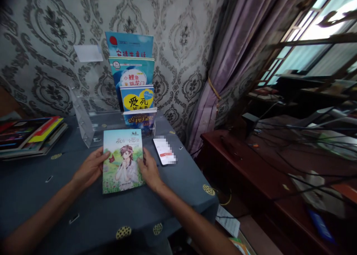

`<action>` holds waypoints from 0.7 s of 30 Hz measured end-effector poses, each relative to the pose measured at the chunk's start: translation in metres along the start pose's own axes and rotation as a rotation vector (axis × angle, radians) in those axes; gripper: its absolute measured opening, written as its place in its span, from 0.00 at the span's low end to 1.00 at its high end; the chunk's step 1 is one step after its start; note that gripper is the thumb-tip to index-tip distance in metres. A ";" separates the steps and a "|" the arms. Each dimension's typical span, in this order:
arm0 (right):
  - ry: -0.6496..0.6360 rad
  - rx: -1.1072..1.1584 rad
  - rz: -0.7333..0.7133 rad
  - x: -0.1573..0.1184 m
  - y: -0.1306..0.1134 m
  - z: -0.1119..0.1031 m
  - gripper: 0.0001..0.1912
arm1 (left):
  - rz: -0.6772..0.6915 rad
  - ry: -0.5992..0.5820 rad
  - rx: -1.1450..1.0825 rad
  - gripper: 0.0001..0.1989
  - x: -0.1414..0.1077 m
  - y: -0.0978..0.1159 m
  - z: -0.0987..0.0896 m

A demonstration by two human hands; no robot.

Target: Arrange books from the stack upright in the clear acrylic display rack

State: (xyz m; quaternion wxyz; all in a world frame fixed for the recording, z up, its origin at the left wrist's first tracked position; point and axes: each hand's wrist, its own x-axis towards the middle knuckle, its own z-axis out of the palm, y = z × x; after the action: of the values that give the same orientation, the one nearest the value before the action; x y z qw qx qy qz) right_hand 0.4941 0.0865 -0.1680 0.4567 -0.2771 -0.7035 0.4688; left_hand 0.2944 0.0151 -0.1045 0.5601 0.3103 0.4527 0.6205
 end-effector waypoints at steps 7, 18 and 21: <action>0.090 -0.004 -0.125 0.002 -0.036 -0.015 0.11 | 0.275 -0.161 0.273 0.29 0.001 -0.001 -0.008; 0.030 -0.333 -0.128 0.006 -0.020 -0.027 0.07 | 0.463 -0.198 1.120 0.15 0.014 0.030 -0.025; 0.038 -0.346 -0.121 0.022 -0.013 -0.030 0.09 | 0.515 -0.105 1.171 0.12 0.029 0.033 -0.018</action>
State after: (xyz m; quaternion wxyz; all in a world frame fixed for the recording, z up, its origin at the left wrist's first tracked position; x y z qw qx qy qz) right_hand 0.5126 0.1114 -0.1433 0.4430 -0.3175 -0.7802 0.3069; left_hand 0.2595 0.0404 -0.0849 0.1525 0.6936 0.5995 0.3692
